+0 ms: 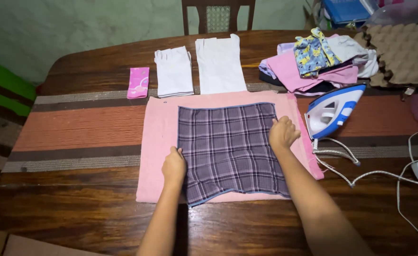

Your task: Iron and fold various small items of clothing on a table.

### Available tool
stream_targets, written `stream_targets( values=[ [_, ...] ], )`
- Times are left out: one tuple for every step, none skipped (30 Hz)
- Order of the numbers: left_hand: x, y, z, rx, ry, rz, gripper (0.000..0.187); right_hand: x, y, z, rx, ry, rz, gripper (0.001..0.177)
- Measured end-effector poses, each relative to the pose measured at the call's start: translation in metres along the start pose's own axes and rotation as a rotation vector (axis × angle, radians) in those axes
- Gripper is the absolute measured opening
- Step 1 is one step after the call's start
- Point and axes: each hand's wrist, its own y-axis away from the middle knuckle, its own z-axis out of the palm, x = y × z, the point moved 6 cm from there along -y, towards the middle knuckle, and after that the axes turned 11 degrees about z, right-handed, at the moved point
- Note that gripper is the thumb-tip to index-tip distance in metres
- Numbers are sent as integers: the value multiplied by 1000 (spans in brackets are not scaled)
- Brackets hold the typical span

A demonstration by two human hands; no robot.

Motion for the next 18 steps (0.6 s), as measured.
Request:
stream_targets(
  values=[
    [1, 0, -2, 1, 0, 1, 36, -1, -1, -2, 0, -1, 0, 36],
    [0, 3, -3, -24, -39, -2, 38, -1, 1, -5, 19, -64, -22, 38],
    [0, 5, -3, -50, -77, -4, 40, -1, 2, -8, 37, -127, -44, 39],
    [5, 5, -8, -54, -77, 1, 40, 1, 3, -12, 38, -125, -38, 39],
    [9, 6, -12, -60, -74, -20, 41, 4, 4, -14, -8, -102, -20, 42],
    [14, 7, -16, -67, -69, -41, 43, 8, 4, -16, -52, -77, -1, 45],
    [14, 8, -16, -73, -66, -36, 43, 13, 6, -21, -50, -73, 5, 45],
    [11, 7, -16, -87, -49, -80, 46, 17, 8, -22, -125, -33, 12, 44],
    [8, 7, -16, -101, -32, -124, 49, 21, 9, -23, -200, 7, 19, 46],
    [5, 9, -13, -103, -30, -120, 49, 27, 10, -13, -197, 9, 23, 46],
    [1, 11, -9, -119, -36, -106, 46, 30, 11, -9, -95, 15, -47, 43],
    [-3, 15, -6, -135, -44, -95, 43, 32, 14, -4, 4, 20, -120, 39],
    [-6, 15, -6, -138, -43, -94, 43, 33, 13, -4, 4, 23, -118, 39],
    [-8, 15, -8, -126, -53, -79, 43, 34, 12, -5, 24, 2, -111, 39],
    [-11, 15, -9, -114, -63, -64, 43, 35, 12, -6, 44, -18, -104, 38],
    [-9, 15, -10, -115, -65, -64, 43, 34, 12, -10, 43, -17, -103, 38],
    [-7, 14, -11, -124, -98, -46, 41, 34, 12, -11, 5, -23, -86, 39],
    [-5, 13, -12, -133, -132, -27, 40, 33, 12, -13, -34, -29, -69, 41]
  ],
)
